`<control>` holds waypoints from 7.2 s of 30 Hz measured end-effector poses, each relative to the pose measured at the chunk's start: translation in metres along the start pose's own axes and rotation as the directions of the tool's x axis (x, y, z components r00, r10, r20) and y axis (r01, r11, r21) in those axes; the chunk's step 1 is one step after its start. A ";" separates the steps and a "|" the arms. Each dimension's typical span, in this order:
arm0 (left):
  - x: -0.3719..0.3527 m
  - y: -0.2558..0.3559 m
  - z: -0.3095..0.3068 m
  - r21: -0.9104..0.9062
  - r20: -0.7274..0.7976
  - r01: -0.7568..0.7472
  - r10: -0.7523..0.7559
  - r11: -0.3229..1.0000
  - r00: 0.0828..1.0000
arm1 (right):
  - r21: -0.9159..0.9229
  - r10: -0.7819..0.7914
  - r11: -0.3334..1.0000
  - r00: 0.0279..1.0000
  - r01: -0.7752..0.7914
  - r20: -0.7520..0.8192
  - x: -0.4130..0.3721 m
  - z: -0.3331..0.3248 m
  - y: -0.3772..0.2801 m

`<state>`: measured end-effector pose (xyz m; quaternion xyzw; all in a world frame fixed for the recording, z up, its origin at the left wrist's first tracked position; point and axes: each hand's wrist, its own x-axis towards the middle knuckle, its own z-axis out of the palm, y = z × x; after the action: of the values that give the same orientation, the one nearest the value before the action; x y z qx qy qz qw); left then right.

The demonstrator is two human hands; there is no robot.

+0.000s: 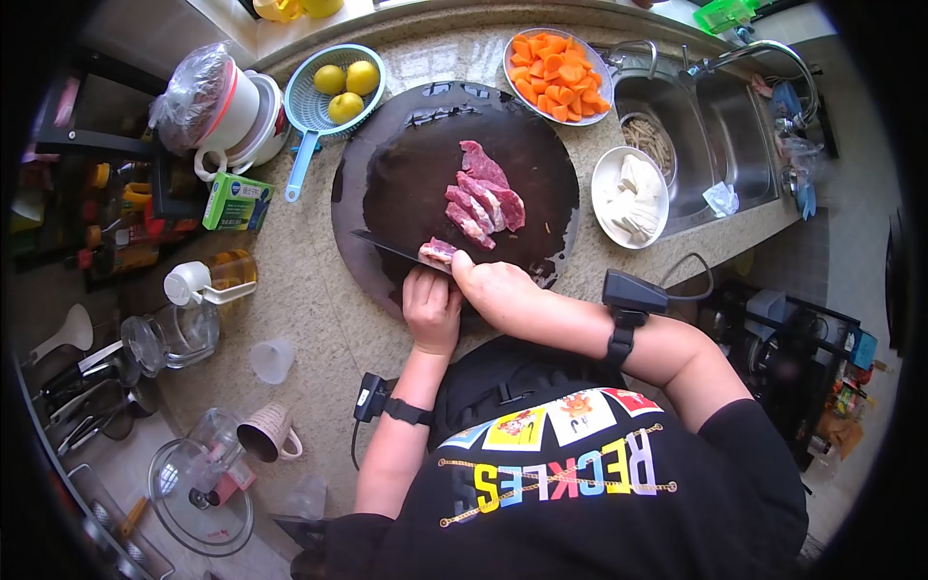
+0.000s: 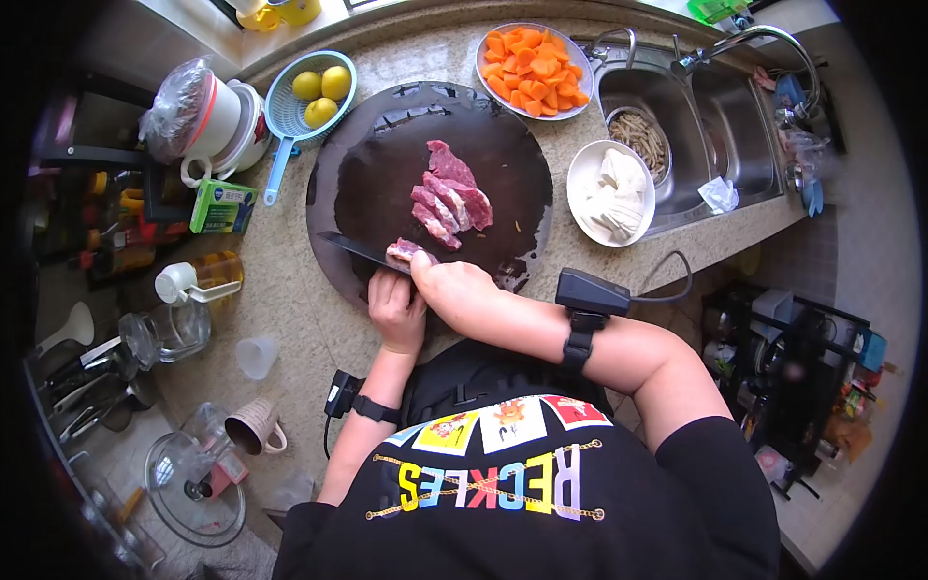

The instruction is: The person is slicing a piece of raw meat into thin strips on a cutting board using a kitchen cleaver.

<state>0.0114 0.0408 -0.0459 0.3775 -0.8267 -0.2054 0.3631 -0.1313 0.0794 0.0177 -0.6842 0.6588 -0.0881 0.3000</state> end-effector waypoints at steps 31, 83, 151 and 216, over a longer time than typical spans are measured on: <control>0.004 -0.003 0.004 -0.067 0.030 0.004 -0.002 0.998 1.000 | -0.003 -0.011 1.000 1.000 0.011 -0.020 0.011 -0.002 0.001; 0.018 0.011 -0.024 -0.006 0.017 0.026 -0.026 1.000 1.000 | 0.150 0.171 0.975 0.984 -0.164 -0.039 -0.047 -0.006 0.034; 0.042 -0.030 -0.018 -0.420 0.164 0.519 -0.500 0.744 0.850 | 0.117 0.198 0.976 0.970 -0.182 -0.141 -0.062 0.013 0.041; 0.025 -0.042 -0.012 -0.011 -0.014 -0.018 0.018 1.000 1.000 | 0.099 0.084 0.992 0.991 -0.074 -0.106 0.021 0.011 -0.010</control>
<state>0.0294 -0.0060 -0.0526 0.3693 -0.8264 -0.2041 0.3729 -0.1146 0.0619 0.0081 -0.6367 0.6961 -0.1446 0.2987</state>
